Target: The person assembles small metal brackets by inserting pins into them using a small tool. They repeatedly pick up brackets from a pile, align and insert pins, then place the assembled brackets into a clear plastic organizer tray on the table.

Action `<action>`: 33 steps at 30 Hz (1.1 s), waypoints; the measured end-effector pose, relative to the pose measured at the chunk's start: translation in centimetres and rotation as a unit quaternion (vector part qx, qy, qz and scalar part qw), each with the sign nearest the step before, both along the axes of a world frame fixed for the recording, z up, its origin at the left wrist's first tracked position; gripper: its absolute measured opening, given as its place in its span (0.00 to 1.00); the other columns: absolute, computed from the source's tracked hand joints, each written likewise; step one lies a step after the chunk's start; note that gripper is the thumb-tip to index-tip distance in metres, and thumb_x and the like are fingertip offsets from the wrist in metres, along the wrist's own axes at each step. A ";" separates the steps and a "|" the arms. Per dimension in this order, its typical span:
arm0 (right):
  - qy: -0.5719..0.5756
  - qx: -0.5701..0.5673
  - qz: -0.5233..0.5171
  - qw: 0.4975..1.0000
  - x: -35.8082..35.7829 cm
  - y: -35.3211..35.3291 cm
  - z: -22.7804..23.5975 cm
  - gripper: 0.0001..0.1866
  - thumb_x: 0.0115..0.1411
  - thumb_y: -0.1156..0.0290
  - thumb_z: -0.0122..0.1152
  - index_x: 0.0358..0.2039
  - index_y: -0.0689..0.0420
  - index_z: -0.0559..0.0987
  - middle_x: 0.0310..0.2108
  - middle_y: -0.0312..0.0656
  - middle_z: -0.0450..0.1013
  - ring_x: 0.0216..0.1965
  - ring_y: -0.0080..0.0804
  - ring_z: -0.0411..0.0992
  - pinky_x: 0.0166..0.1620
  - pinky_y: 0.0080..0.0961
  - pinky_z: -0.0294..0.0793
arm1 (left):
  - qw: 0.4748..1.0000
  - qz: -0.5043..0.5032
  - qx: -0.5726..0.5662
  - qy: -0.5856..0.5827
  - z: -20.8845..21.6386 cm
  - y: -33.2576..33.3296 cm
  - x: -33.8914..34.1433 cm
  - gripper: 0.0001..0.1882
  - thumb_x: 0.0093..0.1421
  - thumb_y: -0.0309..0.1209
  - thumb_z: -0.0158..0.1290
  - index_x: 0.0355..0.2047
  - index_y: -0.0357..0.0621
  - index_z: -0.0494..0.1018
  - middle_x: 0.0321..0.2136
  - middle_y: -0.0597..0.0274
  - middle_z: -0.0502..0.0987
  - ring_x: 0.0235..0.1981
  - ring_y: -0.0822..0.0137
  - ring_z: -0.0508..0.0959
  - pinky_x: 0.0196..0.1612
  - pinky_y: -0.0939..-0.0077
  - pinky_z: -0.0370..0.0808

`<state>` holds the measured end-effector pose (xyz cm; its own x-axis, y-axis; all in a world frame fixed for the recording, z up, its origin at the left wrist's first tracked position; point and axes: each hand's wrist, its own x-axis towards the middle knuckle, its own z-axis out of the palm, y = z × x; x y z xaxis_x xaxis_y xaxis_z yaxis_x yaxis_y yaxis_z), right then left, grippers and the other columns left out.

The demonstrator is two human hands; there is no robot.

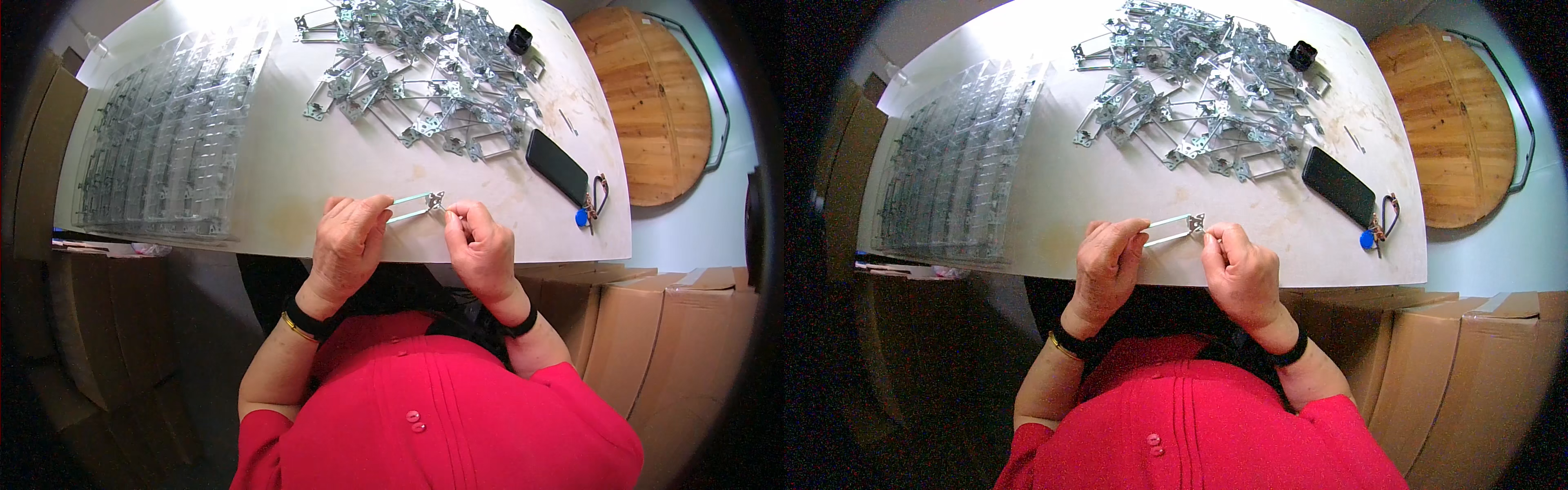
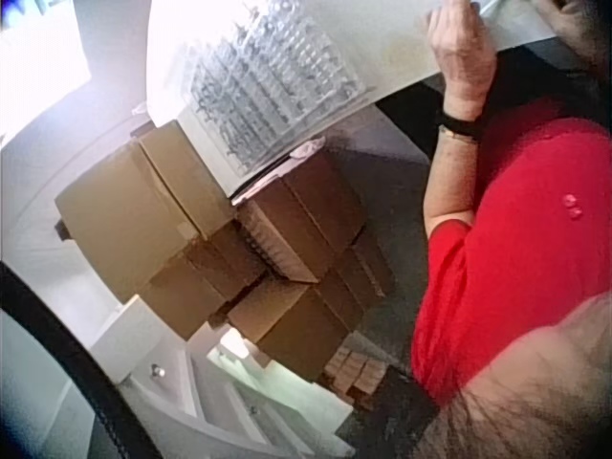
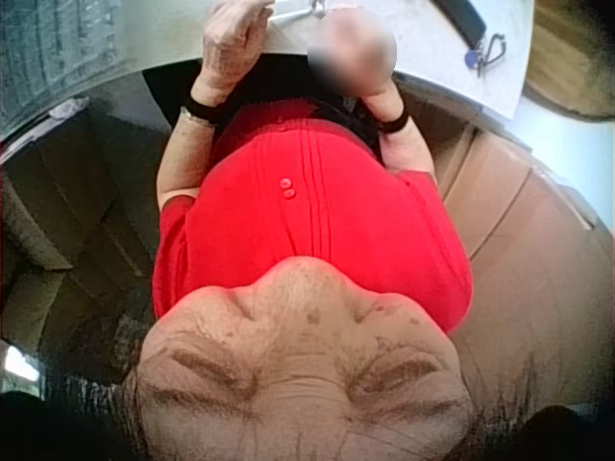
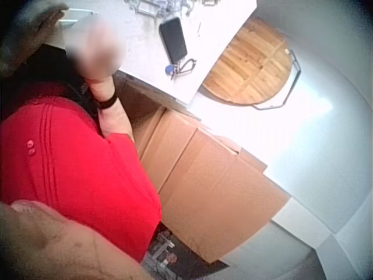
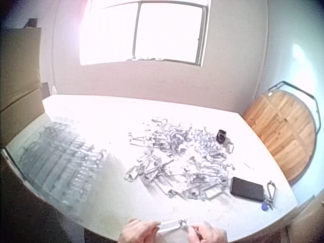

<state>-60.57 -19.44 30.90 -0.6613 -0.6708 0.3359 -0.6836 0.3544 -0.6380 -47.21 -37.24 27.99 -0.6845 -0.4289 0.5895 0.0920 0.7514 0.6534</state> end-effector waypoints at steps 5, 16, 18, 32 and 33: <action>-0.026 -0.012 -0.003 1.000 0.3 0.0 -0.1 0.03 0.67 0.74 0.66 0.39 0.55 0.80 0.18 0.45 0.75 0.19 0.46 0.78 0.24 0.39 0.73 | 1.000 0.000 0.000 -0.003 -0.1 0.1 0.0 0.10 0.65 0.21 0.63 0.46 0.42 0.81 0.24 0.61 0.75 0.25 0.59 0.75 0.39 0.65 0.72; -0.014 -0.006 -0.013 1.000 0.1 0.9 0.0 0.03 0.67 0.74 0.66 0.38 0.55 0.79 0.16 0.44 0.73 0.17 0.43 0.76 0.23 0.40 0.71 | 1.000 -0.002 -0.001 0.001 -0.1 0.0 0.0 0.11 0.64 0.20 0.63 0.46 0.41 0.81 0.24 0.60 0.75 0.24 0.59 0.75 0.39 0.65 0.72; -0.008 -0.014 -0.012 1.000 0.1 0.8 -0.3 0.03 0.67 0.75 0.66 0.38 0.55 0.79 0.16 0.44 0.73 0.17 0.44 0.76 0.23 0.40 0.71 | 1.000 -0.001 -0.004 0.004 -0.1 0.0 0.0 0.11 0.64 0.20 0.63 0.46 0.41 0.81 0.24 0.60 0.75 0.25 0.59 0.75 0.39 0.65 0.72; -0.031 -0.009 -0.021 0.999 0.1 0.3 -0.2 0.03 0.68 0.74 0.66 0.39 0.55 0.79 0.18 0.47 0.75 0.19 0.45 0.79 0.24 0.40 0.73 | 1.000 -0.001 0.000 -0.003 0.1 0.1 0.0 0.10 0.65 0.20 0.63 0.46 0.41 0.81 0.25 0.60 0.76 0.25 0.59 0.76 0.39 0.65 0.72; -0.028 -0.009 -0.023 0.999 0.1 0.3 -0.2 0.03 0.68 0.74 0.66 0.39 0.55 0.79 0.19 0.47 0.75 0.19 0.45 0.79 0.24 0.40 0.73 | 1.000 0.000 0.000 -0.003 0.1 0.1 0.0 0.10 0.65 0.20 0.63 0.46 0.41 0.81 0.25 0.60 0.76 0.25 0.59 0.76 0.39 0.65 0.72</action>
<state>-60.44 -19.15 30.69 -0.7088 -0.6340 0.3093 -0.6302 0.3721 -0.6814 -47.18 -37.18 28.08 -0.6875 -0.4291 0.5859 0.0886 0.7512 0.6541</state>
